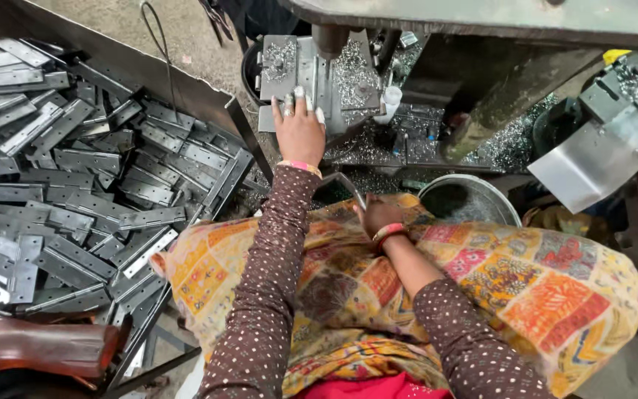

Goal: The person sits on the floor and repeatedly picks up metal brackets from a bin, places them under a drill press, and operates the machine using a lever. The person then removes the processed bracket and places it into a pile.

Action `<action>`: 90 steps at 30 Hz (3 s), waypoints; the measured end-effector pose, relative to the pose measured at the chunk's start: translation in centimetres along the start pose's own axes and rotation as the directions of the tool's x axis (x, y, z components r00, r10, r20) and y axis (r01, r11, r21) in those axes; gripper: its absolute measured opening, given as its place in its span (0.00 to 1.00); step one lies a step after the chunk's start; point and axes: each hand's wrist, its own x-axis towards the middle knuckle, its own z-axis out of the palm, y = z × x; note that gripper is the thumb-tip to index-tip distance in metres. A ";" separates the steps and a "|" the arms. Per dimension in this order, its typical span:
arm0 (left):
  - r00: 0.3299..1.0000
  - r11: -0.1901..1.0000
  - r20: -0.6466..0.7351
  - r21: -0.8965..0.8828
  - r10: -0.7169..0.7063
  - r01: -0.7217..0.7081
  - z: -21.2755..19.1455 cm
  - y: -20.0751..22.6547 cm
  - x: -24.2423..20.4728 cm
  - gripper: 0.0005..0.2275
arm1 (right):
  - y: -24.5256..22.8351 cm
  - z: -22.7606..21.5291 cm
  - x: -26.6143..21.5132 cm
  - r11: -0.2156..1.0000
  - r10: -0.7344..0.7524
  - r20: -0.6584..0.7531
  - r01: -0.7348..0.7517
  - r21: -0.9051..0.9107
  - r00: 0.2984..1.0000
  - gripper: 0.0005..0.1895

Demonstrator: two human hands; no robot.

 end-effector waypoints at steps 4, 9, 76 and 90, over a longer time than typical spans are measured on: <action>1.000 1.000 0.010 0.016 -0.023 0.023 0.3 -0.1 1.6 0.15 | -2.4 -5.1 0.9 0.999 0.033 0.129 -0.029 -0.036 0.991 0.24; 0.980 0.997 0.187 -0.025 -0.063 0.069 1.1 0.6 3.7 0.14 | -3.6 -8.7 0.5 0.998 0.009 0.147 0.000 -0.062 0.989 0.24; 0.994 0.974 0.052 0.208 -0.099 0.087 -4.3 -2.7 -0.2 0.19 | -4.2 -9.4 -0.4 0.904 0.067 -0.550 0.183 0.386 0.832 0.19; 0.999 0.997 0.044 -0.072 0.001 0.002 -2.3 0.7 -1.0 0.12 | -3.0 -9.3 0.2 0.999 -0.013 0.144 0.020 -0.050 0.990 0.28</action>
